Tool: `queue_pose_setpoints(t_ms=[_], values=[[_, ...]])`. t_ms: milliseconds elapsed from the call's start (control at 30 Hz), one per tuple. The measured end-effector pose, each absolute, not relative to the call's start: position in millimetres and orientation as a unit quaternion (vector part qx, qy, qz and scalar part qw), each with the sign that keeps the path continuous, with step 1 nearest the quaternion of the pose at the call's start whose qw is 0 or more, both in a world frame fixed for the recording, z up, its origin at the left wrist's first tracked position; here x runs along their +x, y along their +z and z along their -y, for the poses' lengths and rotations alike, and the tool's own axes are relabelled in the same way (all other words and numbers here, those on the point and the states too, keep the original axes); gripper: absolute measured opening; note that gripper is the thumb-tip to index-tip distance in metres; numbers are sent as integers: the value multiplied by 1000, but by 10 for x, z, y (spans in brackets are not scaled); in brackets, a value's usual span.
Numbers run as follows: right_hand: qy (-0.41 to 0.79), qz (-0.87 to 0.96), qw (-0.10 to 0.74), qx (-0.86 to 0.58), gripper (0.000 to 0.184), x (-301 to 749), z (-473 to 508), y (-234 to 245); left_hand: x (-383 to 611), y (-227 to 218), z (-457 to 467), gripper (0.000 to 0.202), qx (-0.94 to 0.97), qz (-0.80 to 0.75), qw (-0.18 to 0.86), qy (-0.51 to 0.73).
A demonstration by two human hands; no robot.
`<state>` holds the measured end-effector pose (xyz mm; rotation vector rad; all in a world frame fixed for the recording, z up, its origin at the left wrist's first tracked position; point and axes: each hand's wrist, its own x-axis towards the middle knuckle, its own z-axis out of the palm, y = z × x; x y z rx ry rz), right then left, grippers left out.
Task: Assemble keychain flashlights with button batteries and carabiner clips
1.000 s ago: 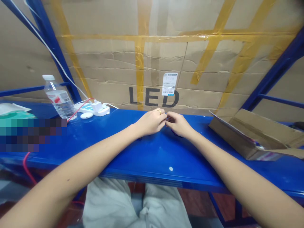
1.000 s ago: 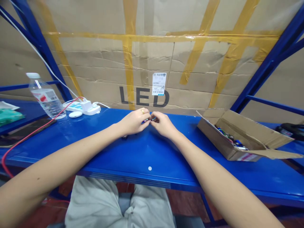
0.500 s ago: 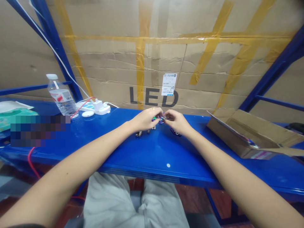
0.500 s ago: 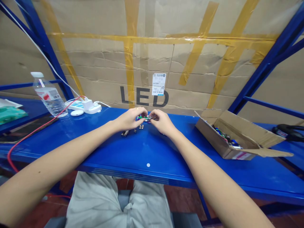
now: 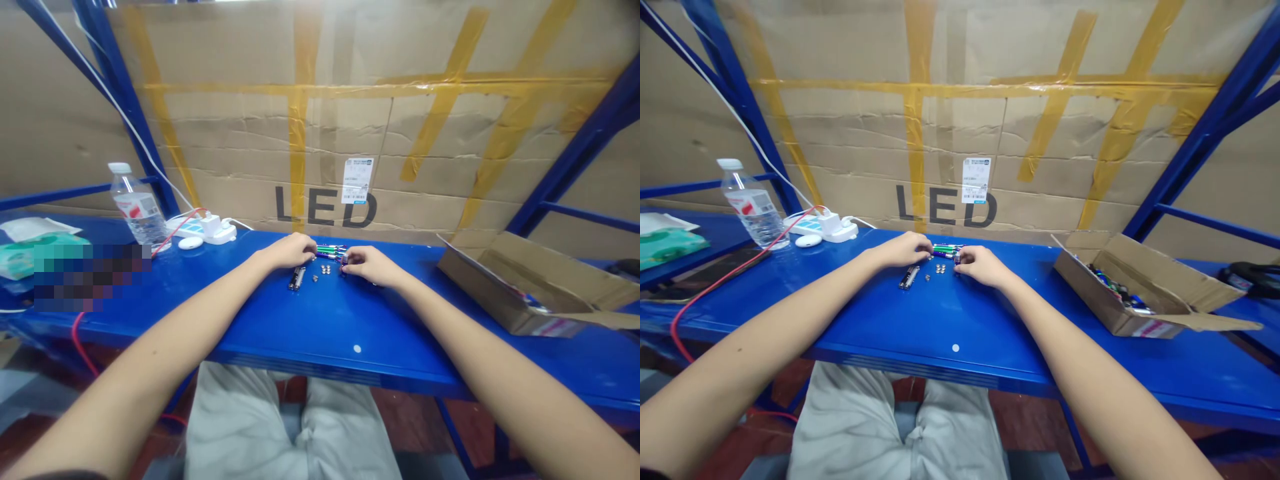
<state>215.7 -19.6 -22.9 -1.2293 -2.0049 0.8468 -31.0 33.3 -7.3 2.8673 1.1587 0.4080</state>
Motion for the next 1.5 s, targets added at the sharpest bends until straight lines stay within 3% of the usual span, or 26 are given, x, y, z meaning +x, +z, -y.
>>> queue_pose_setpoints(t_ms=[533, 1300, 1500], values=[[225, 821, 274, -447, 10, 2119, 251, -180, -244, -129, -296, 17, 901, -414, 51, 121], [240, 819, 290, -434, 14, 2113, 232, -234, -323, -100, -388, 4, 883, -444, 107, 110], [223, 820, 289, -442, 12, 2099, 221, -249, -312, -78, -335, 8, 893, -432, 72, 103]])
